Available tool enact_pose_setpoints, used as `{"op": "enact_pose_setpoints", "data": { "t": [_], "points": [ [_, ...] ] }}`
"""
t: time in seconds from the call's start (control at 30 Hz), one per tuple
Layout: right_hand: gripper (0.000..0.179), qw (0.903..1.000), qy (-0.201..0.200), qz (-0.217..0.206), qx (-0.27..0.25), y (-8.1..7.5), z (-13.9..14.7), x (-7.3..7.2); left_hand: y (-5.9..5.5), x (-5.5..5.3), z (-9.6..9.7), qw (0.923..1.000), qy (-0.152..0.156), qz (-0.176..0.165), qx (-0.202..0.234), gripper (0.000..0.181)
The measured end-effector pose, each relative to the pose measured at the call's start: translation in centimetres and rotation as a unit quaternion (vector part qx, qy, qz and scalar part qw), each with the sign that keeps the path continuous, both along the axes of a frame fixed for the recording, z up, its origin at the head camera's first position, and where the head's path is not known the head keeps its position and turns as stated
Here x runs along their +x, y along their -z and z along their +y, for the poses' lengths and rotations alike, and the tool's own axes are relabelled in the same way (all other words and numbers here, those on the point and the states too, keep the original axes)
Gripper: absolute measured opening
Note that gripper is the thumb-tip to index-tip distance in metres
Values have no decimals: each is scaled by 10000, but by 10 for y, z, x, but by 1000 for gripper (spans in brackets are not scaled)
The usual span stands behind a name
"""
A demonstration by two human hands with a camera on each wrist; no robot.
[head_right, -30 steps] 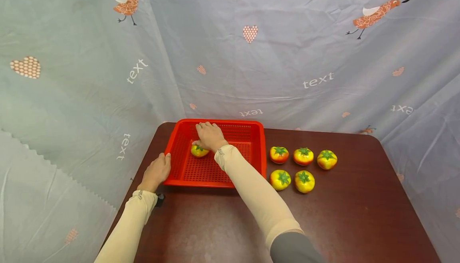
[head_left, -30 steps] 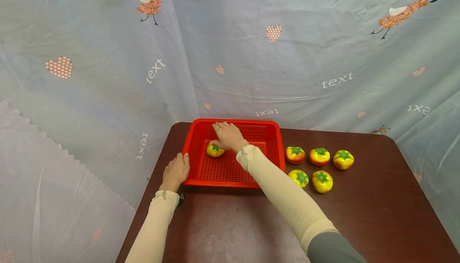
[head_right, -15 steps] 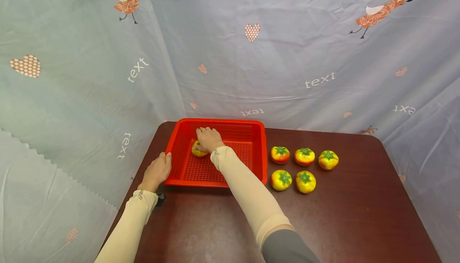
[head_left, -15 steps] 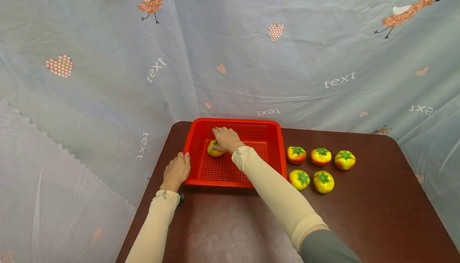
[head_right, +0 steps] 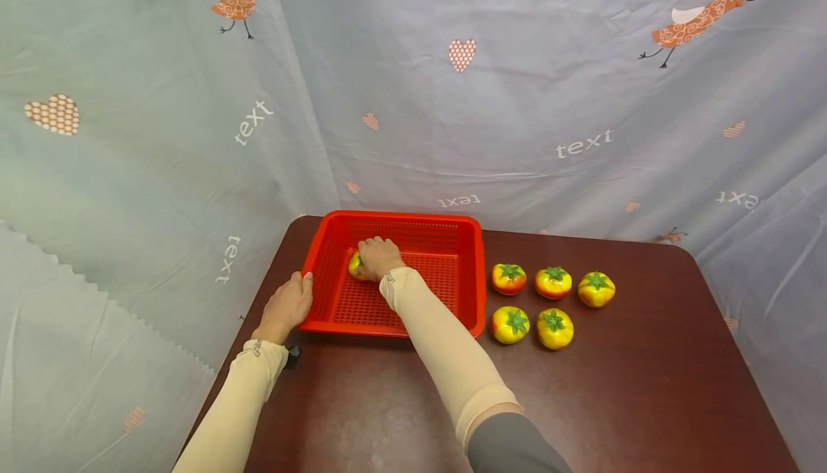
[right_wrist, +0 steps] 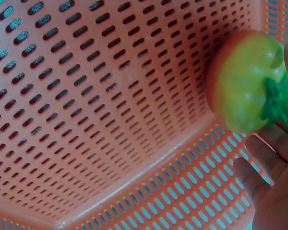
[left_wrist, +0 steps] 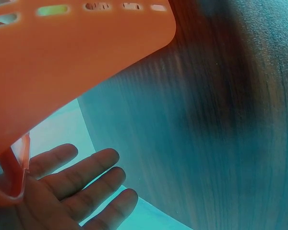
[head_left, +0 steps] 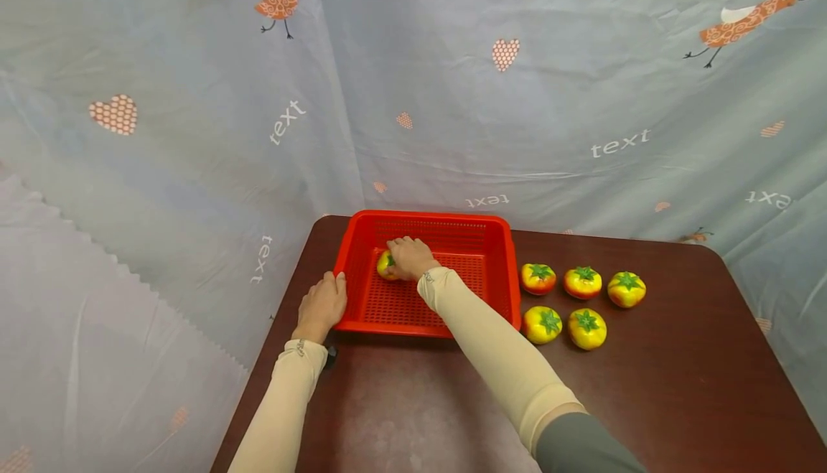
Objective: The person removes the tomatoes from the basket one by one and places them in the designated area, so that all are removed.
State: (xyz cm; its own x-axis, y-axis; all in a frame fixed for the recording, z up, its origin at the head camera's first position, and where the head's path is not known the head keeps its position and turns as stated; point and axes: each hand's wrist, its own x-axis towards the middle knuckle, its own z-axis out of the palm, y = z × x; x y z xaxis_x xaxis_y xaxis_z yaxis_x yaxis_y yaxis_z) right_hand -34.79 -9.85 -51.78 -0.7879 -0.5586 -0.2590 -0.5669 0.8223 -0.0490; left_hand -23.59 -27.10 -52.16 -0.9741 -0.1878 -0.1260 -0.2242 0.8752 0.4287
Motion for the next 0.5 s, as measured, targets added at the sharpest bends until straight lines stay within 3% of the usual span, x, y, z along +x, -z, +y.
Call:
{"op": "enact_pose_setpoints", "data": {
  "t": [0.5],
  "points": [
    [65,10000,47,-31,65,10,-2,1,3,0,0,10000,52,62,-31,49]
  ]
}}
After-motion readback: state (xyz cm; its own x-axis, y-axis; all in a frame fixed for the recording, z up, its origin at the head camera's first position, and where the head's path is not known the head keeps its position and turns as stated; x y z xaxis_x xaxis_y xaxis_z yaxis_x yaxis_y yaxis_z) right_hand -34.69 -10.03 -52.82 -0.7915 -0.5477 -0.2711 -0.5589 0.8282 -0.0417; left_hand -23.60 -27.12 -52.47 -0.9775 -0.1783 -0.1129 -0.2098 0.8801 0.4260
